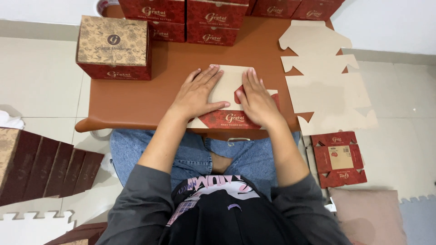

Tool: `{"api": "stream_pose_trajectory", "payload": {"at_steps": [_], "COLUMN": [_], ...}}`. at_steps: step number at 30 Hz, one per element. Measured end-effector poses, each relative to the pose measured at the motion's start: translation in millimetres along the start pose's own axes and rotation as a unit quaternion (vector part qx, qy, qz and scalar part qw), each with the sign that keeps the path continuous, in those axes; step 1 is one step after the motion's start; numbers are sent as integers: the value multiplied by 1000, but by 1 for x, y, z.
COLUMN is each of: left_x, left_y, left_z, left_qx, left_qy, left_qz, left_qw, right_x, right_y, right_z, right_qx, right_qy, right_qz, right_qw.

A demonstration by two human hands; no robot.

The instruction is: The person assembles flat-packed cardboard boxes by folding the flaps and tucking the tabs into slots to form a rectangular shape. They repeat this process for multiple boxes, placing the finished ones on a stack to the left.

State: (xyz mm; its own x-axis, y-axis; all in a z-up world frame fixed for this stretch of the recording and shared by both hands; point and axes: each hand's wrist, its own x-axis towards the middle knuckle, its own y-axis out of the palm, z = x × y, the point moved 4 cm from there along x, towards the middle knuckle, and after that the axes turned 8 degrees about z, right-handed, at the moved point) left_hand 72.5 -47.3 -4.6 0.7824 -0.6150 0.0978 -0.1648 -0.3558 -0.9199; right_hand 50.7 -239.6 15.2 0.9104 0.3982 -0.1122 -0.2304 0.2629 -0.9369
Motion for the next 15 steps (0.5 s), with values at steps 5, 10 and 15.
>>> {"api": "stream_pose_trajectory", "payload": {"at_steps": [5,10,15], "left_x": [-14,-46,-47], "left_y": [-26,-7,-7], "left_z": [-11,12,-5], "left_qx": [-61,-63,-118], "left_qy": [-84,-228,-237], "left_qz": [-76,-151,-211], "left_qw": [992,960,941], "right_x": [-63,-68,-67], "right_y": [6,14,22], "right_z": [20,9,4], "right_qx": [0,11,-12], "right_qy": [12,-3,-15], "right_qz": [22,-15,-34], "right_qw": [1000,1000,999]}}
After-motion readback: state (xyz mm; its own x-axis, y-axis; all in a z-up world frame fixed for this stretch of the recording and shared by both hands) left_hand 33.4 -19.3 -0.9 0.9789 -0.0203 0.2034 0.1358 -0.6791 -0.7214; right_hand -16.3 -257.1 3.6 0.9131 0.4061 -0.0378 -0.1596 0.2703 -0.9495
